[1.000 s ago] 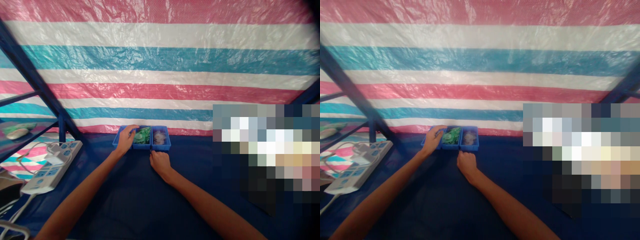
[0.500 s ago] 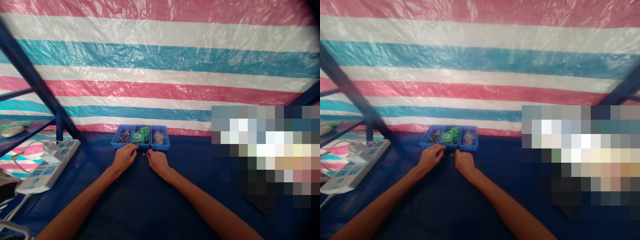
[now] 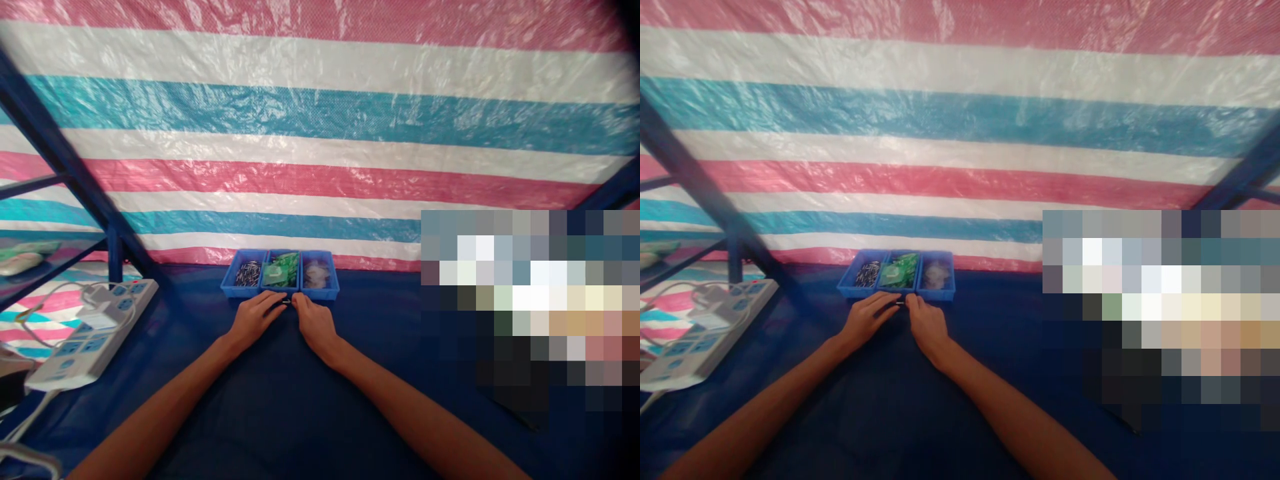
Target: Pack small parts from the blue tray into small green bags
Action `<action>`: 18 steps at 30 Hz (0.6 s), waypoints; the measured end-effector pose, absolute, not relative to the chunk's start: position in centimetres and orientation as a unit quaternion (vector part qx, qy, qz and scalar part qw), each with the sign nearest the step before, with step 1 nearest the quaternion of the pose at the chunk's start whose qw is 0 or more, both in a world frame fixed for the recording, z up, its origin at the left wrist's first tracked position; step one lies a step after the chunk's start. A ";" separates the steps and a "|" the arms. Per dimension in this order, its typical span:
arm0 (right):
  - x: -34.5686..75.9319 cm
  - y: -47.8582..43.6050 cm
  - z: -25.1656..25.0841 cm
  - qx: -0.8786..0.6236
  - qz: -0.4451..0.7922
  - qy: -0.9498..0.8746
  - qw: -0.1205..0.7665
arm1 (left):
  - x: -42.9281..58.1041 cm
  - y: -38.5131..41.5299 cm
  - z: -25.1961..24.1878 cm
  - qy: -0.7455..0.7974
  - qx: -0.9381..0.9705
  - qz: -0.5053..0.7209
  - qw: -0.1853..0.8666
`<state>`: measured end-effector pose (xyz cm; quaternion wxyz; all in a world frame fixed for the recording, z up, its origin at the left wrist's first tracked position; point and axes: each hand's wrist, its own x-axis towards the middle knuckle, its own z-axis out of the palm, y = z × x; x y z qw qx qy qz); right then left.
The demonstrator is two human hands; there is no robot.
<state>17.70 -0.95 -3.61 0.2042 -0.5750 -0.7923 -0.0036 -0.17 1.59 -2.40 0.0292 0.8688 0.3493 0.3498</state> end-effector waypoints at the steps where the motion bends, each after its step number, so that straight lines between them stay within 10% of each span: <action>1: 17.7 -1.0 -3.7 -0.568 -0.006 -0.797 0.207 | -0.2 1.6 -2.4 0.344 0.869 0.353 0.033; 18: 18.2 -0.8 -3.3 -0.500 0.086 -0.766 0.394 | -0.5 1.4 -1.5 0.414 0.781 0.449 0.133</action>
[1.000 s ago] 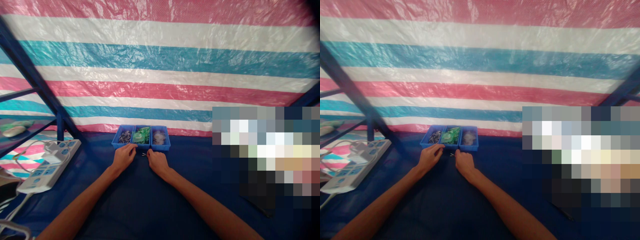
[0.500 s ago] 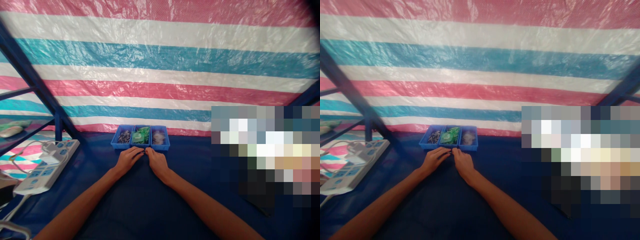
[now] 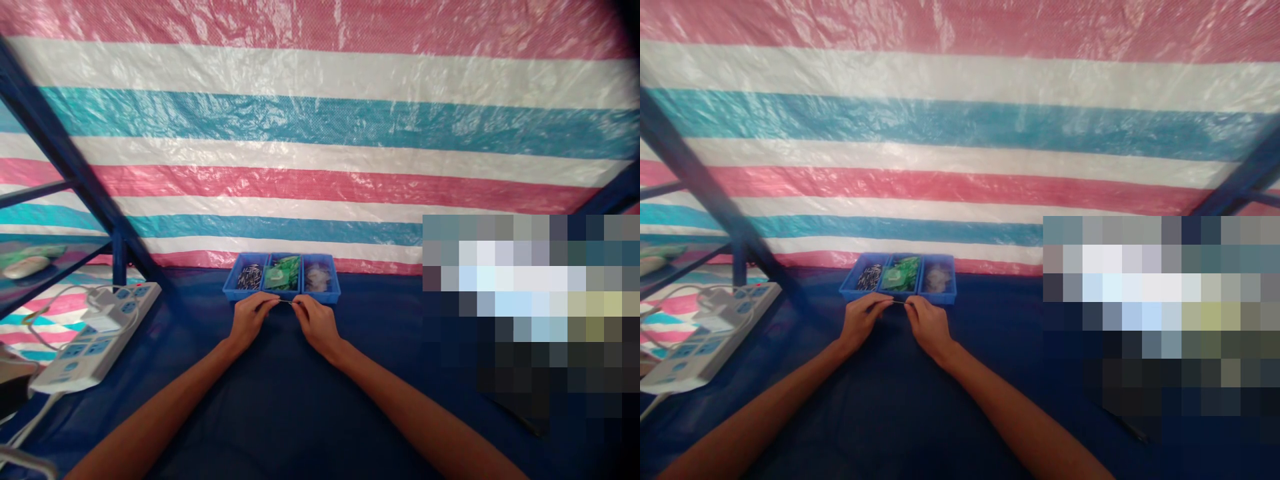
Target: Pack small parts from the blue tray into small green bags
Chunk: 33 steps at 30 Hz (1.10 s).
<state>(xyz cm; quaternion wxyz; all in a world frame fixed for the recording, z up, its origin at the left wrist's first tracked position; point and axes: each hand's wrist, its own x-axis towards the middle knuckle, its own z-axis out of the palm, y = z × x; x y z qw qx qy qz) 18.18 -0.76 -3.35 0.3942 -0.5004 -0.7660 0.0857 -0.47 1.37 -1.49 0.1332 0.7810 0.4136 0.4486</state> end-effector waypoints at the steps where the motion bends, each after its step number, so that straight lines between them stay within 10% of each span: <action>1: 18.2 -0.7 -3.3 -0.490 0.092 -0.764 0.409 | -0.5 1.4 -1.5 0.416 0.778 0.450 0.137; 33: 18.0 -0.7 -3.1 -0.466 0.170 -0.718 0.487 | -0.1 0.9 -1.1 0.424 0.788 0.424 0.141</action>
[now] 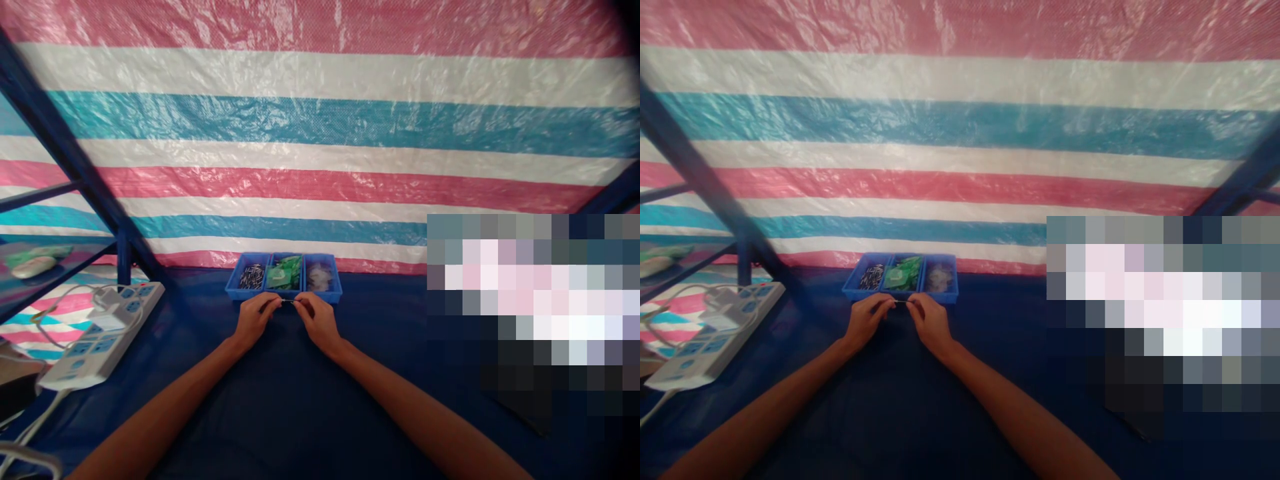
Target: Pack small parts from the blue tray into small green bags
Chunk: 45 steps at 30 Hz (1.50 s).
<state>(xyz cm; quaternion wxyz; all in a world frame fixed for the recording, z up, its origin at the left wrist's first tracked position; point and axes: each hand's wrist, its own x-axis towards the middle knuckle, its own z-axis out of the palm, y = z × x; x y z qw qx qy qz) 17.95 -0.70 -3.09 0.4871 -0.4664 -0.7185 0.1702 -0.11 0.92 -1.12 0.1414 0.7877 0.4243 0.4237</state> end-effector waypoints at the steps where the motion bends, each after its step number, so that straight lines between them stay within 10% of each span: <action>1: 17.9 -0.7 -3.1 -0.464 0.170 -0.721 0.485 | -0.1 0.9 -1.1 0.424 0.788 0.423 0.141; 45: 17.9 -0.5 -3.6 -0.421 0.162 -0.718 0.530 | 0.2 0.8 -1.5 0.425 0.753 0.467 0.185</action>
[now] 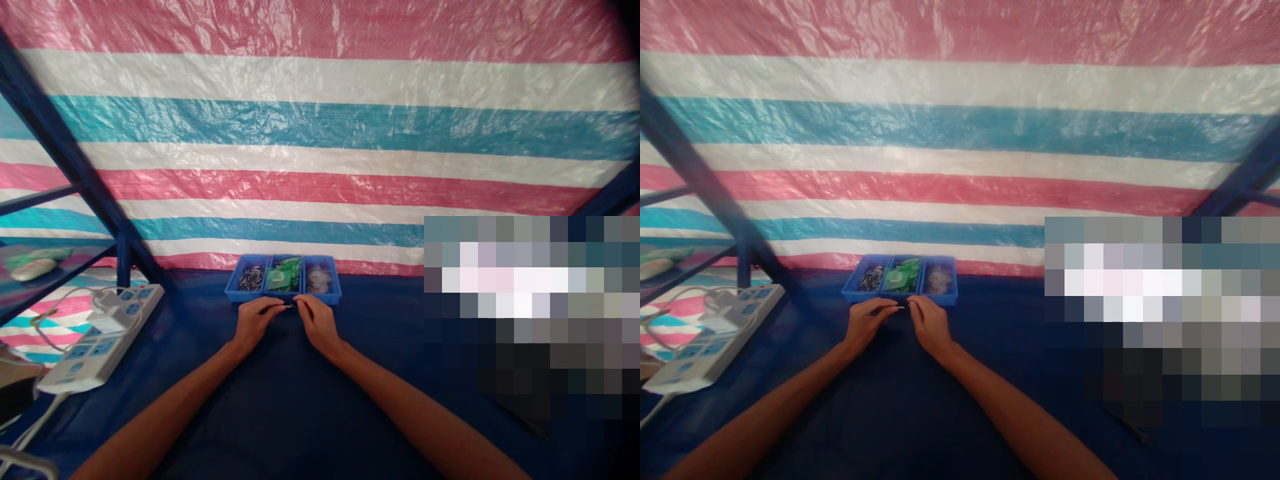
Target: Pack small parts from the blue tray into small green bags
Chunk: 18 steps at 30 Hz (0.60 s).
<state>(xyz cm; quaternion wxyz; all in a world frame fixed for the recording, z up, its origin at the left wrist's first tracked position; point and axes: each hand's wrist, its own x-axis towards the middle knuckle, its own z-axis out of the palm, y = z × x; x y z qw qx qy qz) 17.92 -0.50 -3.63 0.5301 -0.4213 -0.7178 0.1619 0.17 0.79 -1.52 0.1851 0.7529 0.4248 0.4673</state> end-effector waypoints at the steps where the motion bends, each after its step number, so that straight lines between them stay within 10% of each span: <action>1: 17.9 -0.5 -3.6 -0.422 0.162 -0.718 0.529 | 0.2 0.8 -1.6 0.431 0.748 0.466 0.196; 18: 17.8 -0.5 -4.0 -0.385 0.141 -0.776 0.478 | 0.1 0.6 -1.6 0.412 0.748 0.441 0.276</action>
